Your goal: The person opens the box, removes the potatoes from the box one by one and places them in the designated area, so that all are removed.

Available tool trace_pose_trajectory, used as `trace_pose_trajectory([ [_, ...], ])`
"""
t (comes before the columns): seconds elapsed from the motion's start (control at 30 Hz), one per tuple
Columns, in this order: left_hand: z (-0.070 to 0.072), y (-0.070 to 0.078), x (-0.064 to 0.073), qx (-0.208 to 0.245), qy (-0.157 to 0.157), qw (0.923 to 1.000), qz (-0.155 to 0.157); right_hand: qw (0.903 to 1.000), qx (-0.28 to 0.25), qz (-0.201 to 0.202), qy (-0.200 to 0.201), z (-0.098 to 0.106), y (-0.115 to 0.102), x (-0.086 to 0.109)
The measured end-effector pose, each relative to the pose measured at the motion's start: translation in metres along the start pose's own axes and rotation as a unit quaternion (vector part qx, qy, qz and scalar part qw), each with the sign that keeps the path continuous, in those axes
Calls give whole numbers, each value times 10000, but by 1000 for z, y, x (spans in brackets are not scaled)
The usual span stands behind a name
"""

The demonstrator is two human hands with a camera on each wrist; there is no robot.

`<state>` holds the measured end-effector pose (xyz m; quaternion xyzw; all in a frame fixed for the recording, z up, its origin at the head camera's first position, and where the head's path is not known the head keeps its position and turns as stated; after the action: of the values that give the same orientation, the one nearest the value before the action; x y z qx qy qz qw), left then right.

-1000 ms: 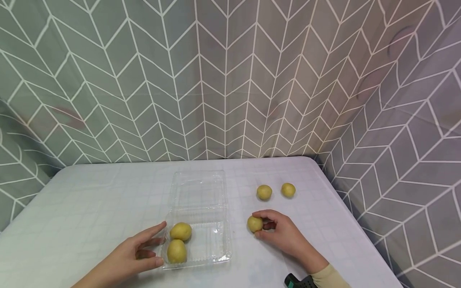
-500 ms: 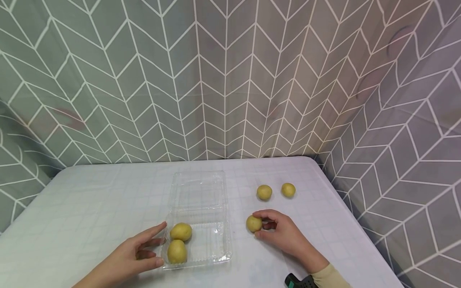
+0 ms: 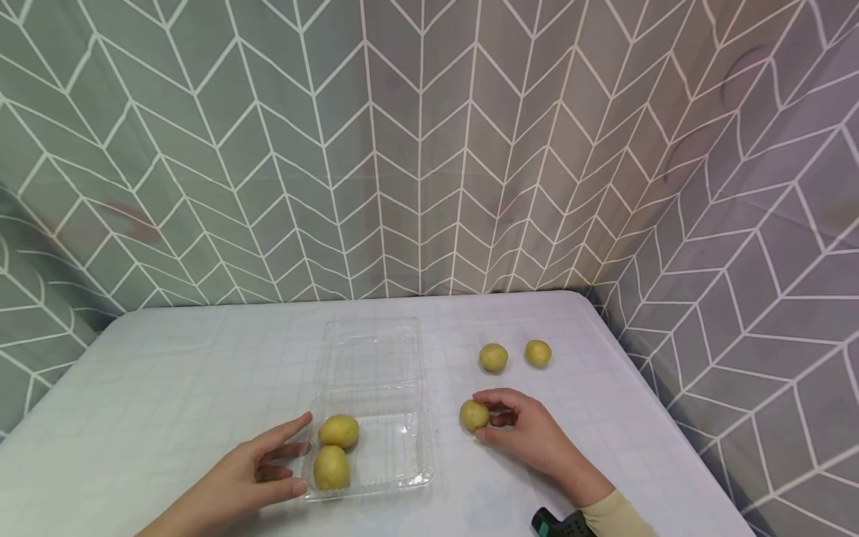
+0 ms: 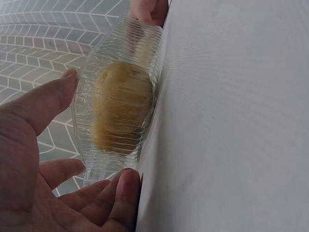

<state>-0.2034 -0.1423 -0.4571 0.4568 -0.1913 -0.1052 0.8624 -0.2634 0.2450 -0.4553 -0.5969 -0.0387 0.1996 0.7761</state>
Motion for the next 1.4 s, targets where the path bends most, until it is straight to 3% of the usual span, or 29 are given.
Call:
trace_pose_trajectory([
  [0.5, -1, -2, 0, 42, 18, 9999, 97, 9978, 17, 642, 163, 5, -15, -1],
  [0.8, -1, 1, 1, 104, -8, 9999, 82, 9990, 17, 438, 132, 8, -28, -3],
  [1.13, -1, 1, 1, 27, 0, 10000, 15, 9980, 305, 533, 132, 6, -44, -9],
  [1.4, -2, 0, 0, 49, -17, 10000, -10, 9990, 164, 421, 36, -1, -53, -18],
])
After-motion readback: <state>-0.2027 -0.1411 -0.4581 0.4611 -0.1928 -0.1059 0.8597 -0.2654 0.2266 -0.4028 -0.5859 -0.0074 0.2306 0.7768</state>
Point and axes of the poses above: each hand's wrist, its own x-axis away from the middle knuckle, its own z-axis out of the back of the hand, y = z × x, the point moved 6 cm from there along -x, towards the middle knuckle, and after that the axes turned 12 degrees about -x, right-handed, at the moved point
